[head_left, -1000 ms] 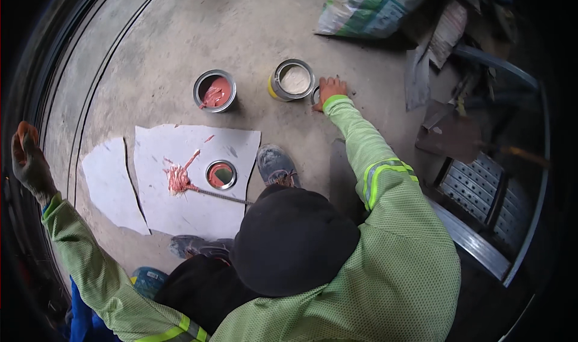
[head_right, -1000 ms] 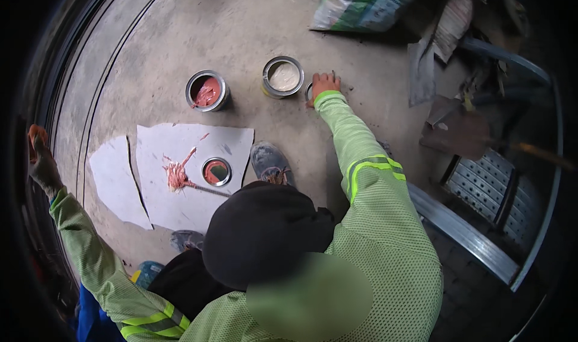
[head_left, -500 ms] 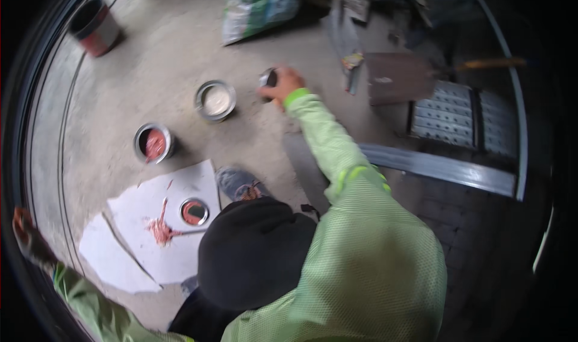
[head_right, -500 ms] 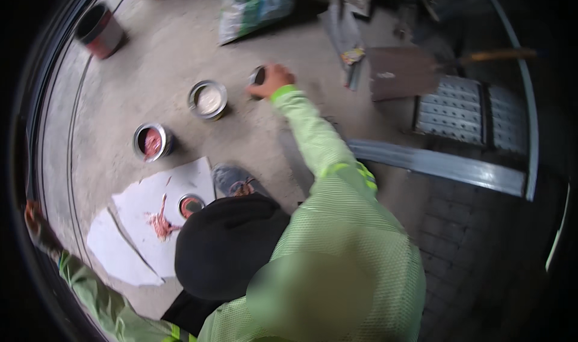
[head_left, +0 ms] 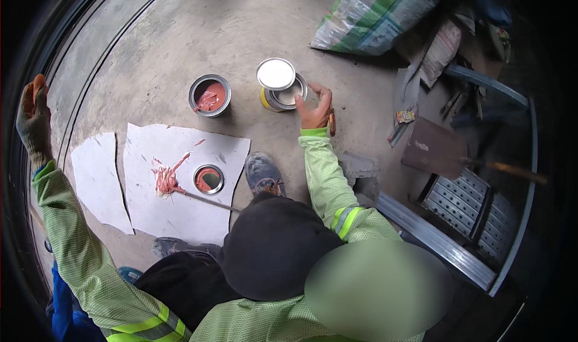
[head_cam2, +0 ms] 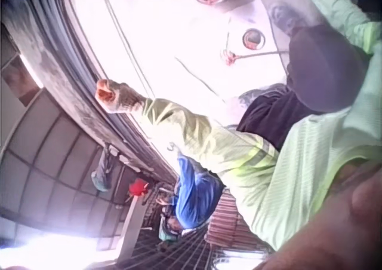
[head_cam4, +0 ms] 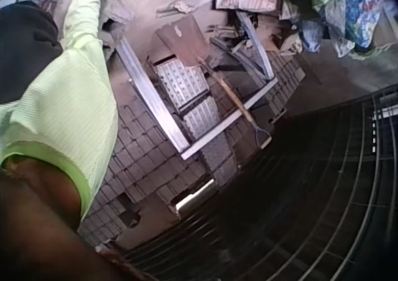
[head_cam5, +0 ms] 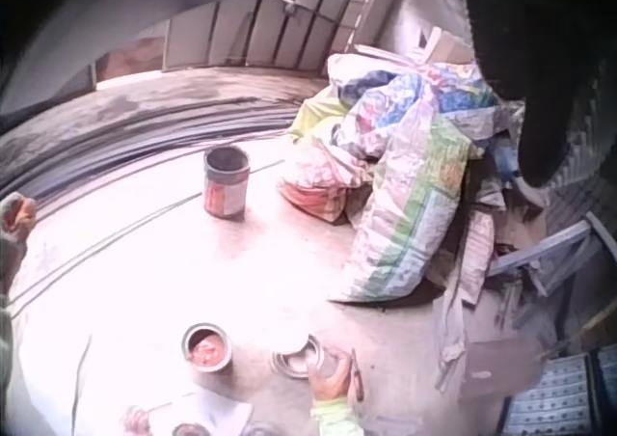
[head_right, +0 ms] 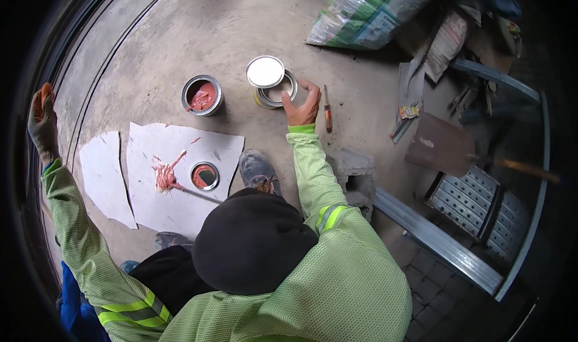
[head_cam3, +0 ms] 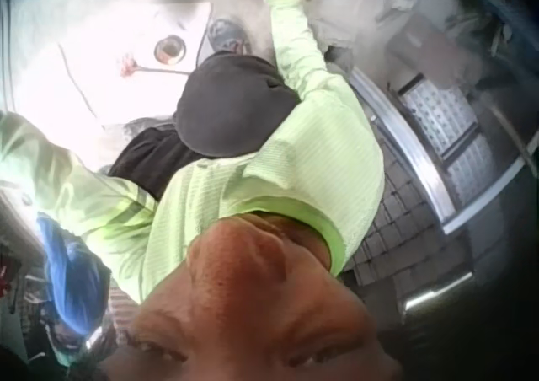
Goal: The person cuts a metal strip using tin snips, then applies red paint to the cut edge using a small brush. The person works on a concrete floor with other construction materials nearby.
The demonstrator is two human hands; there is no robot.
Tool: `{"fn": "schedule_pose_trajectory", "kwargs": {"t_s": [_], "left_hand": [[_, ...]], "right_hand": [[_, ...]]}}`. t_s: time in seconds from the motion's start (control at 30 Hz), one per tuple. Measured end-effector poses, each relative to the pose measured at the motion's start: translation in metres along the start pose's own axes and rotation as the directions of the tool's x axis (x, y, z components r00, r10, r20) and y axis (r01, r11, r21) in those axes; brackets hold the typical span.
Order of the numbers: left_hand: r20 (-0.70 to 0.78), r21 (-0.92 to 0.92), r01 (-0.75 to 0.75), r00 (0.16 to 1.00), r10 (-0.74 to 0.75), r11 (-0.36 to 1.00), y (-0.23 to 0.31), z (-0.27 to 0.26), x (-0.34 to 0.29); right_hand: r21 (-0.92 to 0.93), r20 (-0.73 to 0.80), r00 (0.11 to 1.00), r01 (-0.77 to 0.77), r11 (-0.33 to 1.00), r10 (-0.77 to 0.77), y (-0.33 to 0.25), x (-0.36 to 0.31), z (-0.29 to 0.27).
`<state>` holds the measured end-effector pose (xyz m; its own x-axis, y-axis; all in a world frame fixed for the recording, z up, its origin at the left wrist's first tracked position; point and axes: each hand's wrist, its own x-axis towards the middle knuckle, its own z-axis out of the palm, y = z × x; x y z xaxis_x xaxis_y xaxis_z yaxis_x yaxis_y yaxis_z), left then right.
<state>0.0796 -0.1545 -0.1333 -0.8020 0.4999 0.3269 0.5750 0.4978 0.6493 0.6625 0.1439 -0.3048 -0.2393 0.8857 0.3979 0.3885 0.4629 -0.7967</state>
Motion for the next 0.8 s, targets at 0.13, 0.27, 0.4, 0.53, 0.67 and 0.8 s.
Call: {"fn": "schedule_pose_trajectory", "kwargs": {"t_s": [0.13, 0.27, 0.4, 0.53, 0.67, 0.8], "left_hand": [[-0.070, -0.054, -0.058, 0.996, 0.054, 0.997, -0.034, -0.014, 0.001], [-0.125, -0.153, -0.126, 0.986, 0.107, 0.980, -0.033, -0.011, 0.003], [-0.170, -0.248, -0.238, 0.965, 0.199, 0.939, -0.024, 0.008, -0.008], [-0.068, -0.104, -0.048, 0.997, 0.041, 0.993, -0.020, 0.001, -0.019], [-0.095, -0.078, -0.102, 0.991, 0.095, 0.992, -0.023, -0.019, -0.024], [0.004, 0.042, 0.155, 0.988, -0.155, 0.987, -0.001, -0.019, -0.040]], "right_hand": [[-0.269, -0.040, 0.992, 0.106, 0.957, -0.121, -0.001, -0.008, -0.006], [-0.350, 0.253, 0.958, 0.218, 0.911, -0.133, -0.036, 0.058, 0.018], [-0.586, 0.630, 0.738, 0.248, 0.771, 0.241, -0.043, 0.139, 0.112], [-0.713, 0.701, 0.494, 0.477, 0.514, 0.515, -0.051, 0.125, 0.188], [-0.648, 0.760, 0.525, 0.658, 0.385, 0.383, -0.033, 0.081, 0.226], [-0.497, 0.868, 0.445, 0.774, 0.392, 0.223, -0.012, 0.076, 0.227]]}}
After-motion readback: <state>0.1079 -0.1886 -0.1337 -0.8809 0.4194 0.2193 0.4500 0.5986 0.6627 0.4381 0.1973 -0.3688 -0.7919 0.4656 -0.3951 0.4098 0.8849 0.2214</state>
